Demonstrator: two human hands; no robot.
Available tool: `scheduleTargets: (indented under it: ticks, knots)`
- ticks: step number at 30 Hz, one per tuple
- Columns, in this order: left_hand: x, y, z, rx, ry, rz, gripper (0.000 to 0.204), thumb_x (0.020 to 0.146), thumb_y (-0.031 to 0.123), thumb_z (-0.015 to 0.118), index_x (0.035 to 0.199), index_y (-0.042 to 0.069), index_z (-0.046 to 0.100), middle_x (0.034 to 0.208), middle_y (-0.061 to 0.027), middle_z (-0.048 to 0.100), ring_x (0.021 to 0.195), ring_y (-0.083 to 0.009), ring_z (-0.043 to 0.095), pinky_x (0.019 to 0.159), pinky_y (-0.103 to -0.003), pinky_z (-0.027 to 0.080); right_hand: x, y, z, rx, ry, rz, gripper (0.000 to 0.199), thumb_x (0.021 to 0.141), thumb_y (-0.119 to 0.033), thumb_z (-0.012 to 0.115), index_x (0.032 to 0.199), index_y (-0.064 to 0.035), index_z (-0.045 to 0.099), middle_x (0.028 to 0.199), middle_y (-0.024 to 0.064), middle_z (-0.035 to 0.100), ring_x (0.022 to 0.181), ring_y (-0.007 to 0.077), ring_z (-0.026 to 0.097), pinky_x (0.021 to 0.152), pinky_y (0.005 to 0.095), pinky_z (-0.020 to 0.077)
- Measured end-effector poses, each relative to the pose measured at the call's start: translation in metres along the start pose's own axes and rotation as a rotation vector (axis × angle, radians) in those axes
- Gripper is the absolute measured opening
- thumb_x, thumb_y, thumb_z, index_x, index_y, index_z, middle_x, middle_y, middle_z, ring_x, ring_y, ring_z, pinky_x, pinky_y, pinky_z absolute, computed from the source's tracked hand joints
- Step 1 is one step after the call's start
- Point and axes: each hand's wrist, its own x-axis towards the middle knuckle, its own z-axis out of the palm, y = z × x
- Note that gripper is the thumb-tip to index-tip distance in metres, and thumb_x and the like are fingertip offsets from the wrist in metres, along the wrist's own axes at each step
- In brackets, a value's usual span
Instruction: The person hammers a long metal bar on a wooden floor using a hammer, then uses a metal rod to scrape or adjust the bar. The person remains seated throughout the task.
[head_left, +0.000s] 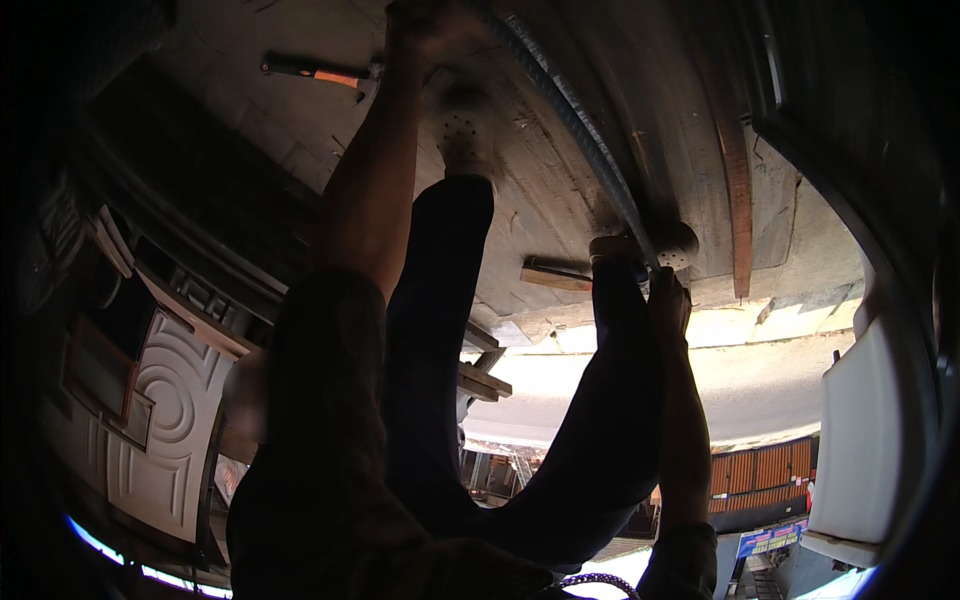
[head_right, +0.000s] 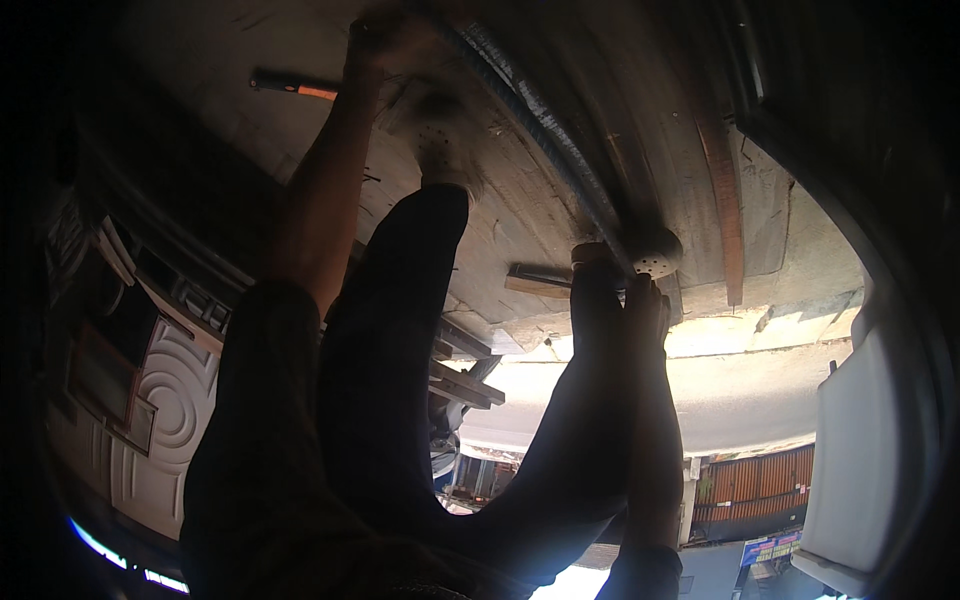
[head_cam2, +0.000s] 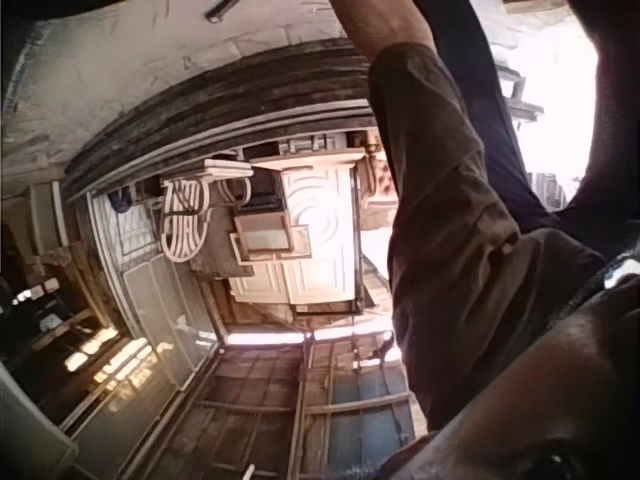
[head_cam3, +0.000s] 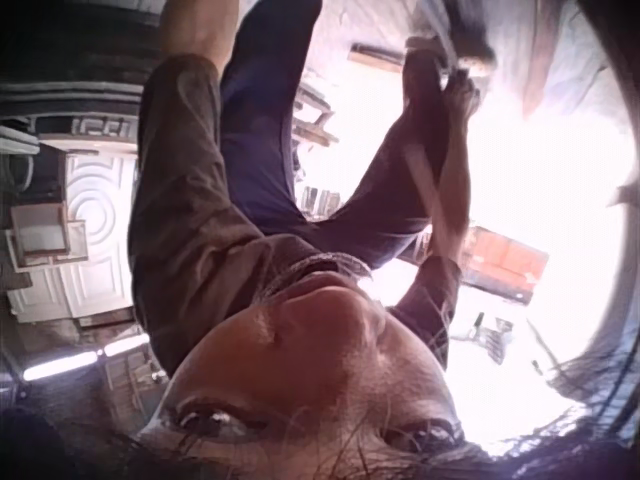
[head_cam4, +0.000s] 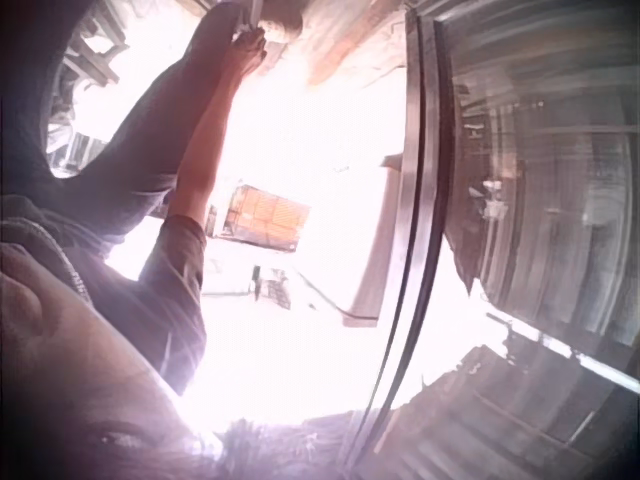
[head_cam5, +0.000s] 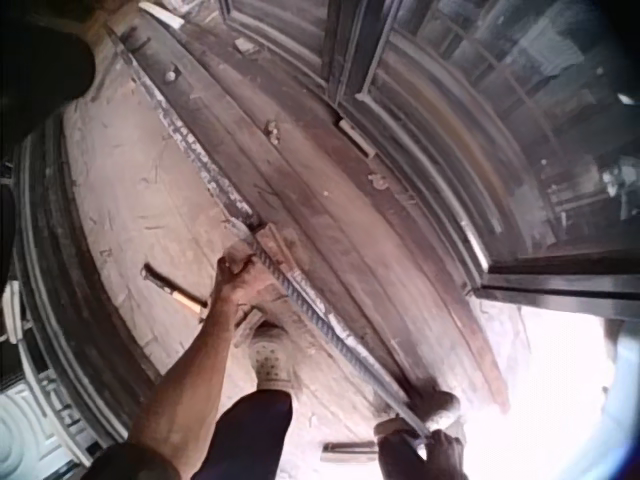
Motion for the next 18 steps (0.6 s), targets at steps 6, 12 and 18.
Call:
scheduleTargets:
  ticks: [6, 12, 18]
  knots:
    - [0.023, 0.061, -0.084, 2.092, 0.600, 1.177, 0.022, 0.092, 0.033, 0.053, 0.091, 0.012, 0.059, 0.082, 0.0040, 0.059, 0.074, -0.0123, 0.056, 0.068, -0.032, 0.046, 0.035, 0.021, 0.028, 0.004, 0.153, -0.248, 0.027, 0.084, -0.023, 0.066, 0.099, -0.0052, 0.052, 0.087, 0.0163, 0.060, 0.085, 0.0372, 0.059, 0.071, 0.0471, 0.0448]
    - [-0.015, -0.001, -0.028, 2.342, 0.524, 1.548, 0.014, 0.087, 0.012, 0.054, 0.097, 0.007, 0.062, 0.076, -0.0092, 0.066, 0.066, -0.0273, 0.064, 0.059, -0.037, 0.052, 0.044, 0.039, 0.027, -0.052, 0.262, -0.122, 0.052, 0.073, -0.038, 0.072, 0.113, -0.0079, 0.055, 0.100, 0.0135, 0.055, 0.099, 0.0332, 0.053, 0.089, 0.0488, 0.0382]
    - [-0.003, 0.020, -0.039, 2.049, 0.316, 1.955, 0.012, 0.086, 0.014, 0.054, 0.088, 0.008, 0.065, 0.075, -0.0105, 0.066, 0.065, -0.0282, 0.065, 0.056, -0.039, 0.051, 0.100, 0.046, 0.073, 0.004, 0.377, -0.097, 0.060, 0.060, -0.035, 0.078, 0.113, -0.0151, 0.056, 0.109, 0.0081, 0.053, 0.107, 0.0298, 0.050, 0.094, 0.0499, 0.0355]
